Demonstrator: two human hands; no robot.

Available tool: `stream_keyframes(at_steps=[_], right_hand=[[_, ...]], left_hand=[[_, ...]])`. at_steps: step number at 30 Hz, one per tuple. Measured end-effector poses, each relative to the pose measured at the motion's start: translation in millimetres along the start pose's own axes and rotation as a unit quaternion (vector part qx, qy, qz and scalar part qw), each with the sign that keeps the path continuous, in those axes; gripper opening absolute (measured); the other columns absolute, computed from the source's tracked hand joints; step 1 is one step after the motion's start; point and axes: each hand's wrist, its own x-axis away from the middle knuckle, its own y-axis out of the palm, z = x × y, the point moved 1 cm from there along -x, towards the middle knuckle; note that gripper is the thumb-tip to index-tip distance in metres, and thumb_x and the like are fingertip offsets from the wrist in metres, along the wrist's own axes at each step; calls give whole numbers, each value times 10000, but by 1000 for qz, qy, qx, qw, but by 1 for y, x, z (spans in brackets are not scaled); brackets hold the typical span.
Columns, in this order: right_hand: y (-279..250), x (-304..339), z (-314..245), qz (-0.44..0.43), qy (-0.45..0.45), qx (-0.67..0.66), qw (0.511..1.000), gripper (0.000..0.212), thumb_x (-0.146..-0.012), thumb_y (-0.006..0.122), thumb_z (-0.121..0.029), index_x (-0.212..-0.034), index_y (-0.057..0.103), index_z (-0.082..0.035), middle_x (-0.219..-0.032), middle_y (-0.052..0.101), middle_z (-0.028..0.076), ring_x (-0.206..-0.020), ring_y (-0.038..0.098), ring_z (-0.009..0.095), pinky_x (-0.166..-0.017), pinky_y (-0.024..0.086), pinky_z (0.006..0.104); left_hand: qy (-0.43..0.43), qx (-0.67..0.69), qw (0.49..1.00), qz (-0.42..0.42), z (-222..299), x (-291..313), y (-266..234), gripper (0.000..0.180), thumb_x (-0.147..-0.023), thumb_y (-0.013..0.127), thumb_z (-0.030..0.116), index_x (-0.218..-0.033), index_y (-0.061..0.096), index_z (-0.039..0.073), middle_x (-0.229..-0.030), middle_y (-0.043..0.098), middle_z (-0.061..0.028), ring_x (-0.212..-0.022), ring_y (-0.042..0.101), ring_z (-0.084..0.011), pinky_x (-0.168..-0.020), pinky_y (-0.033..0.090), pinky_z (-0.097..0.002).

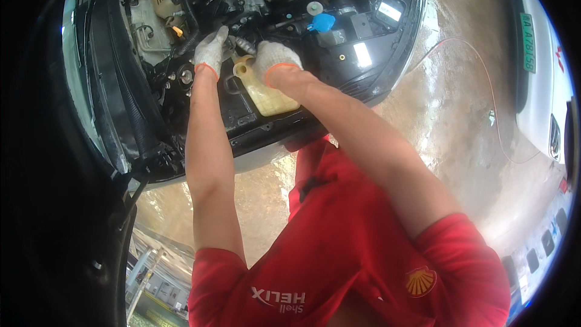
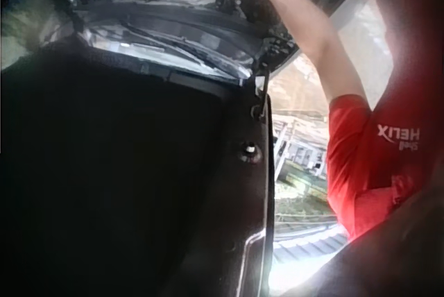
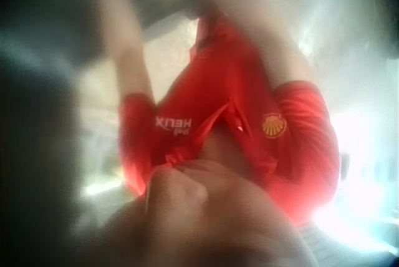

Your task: The person uses a pressure washer to clean the engine bay of a black car with the hood open. They then remove a translucent yellow fluid reservoir, rinse it with water, and place it back into the engine bay.

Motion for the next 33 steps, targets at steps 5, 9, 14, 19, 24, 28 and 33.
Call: stream_keyframes(at_steps=[5, 9, 14, 19, 24, 28, 33], right_hand=[[-45, 23, 11, 15, -18, 77, 997, 418, -1076, 594, -405, -1248, 701, -40, -1191, 765, 247, -1158, 725, 436, -1005, 567, 526], [-90, 54, 28, 15, -47, 117, 992, 371, -1080, 561, -317, -1266, 701, -28, -1200, 758, 278, -1164, 729, 442, -992, 588, 525], [-118, 97, 60, 37, -53, 167, 984, 401, -1073, 607, -400, -1230, 665, -36, -1086, 769, 271, -1033, 732, 486, -900, 576, 571], [-127, 130, 102, 26, -44, 168, 984, 390, -1052, 635, -380, -1240, 662, -40, -1065, 762, 279, -1034, 724, 482, -907, 570, 569], [-131, 141, 116, 43, -37, 129, 990, 392, -1042, 661, -341, -1275, 668, -25, -1085, 757, 288, -1076, 714, 481, -938, 561, 558], [-129, 146, 111, 40, -2, 119, 992, 398, -1042, 661, -334, -1288, 665, -21, -1090, 754, 293, -1092, 706, 487, -950, 554, 559], [-118, 150, 112, 59, -26, 124, 990, 391, -1037, 661, -358, -1244, 668, -26, -1053, 756, 296, -1049, 719, 491, -929, 562, 565]], left_hand=[[-19, -98, 995, -18, 7, 11, -12, 406, -1068, 701, 386, -1366, 716, 111, -1110, 802, -15, -949, 718, -153, -860, 585, -364], [78, -140, 985, 56, -6, 52, -35, 548, -1063, 679, 448, -1453, 662, 62, -1192, 780, -50, -952, 693, -134, -860, 560, -335], [137, -277, 936, 168, -63, 159, -73, 546, -1008, 751, 380, -1408, 697, 13, -1177, 795, -105, -977, 715, -148, -875, 564, -304], [112, -176, 933, 294, -115, 226, -165, 354, -1013, 769, 189, -1317, 738, 9, -1094, 798, -48, -879, 695, -109, -779, 551, -256], [45, -208, 927, 307, -120, 217, -233, 263, -1020, 761, 156, -1250, 760, 29, -945, 736, 33, -708, 528, -29, -593, 415, -221], [74, -317, 918, 228, -93, 202, -192, 439, -954, 822, 282, -1306, 739, 33, -1024, 781, -86, -899, 705, -200, -817, 550, -331], [76, -558, 815, 133, -72, 190, -118, 641, -839, 871, 366, -1407, 649, 169, -1292, 671, -210, -1209, 666, -425, -1012, 564, -499]])
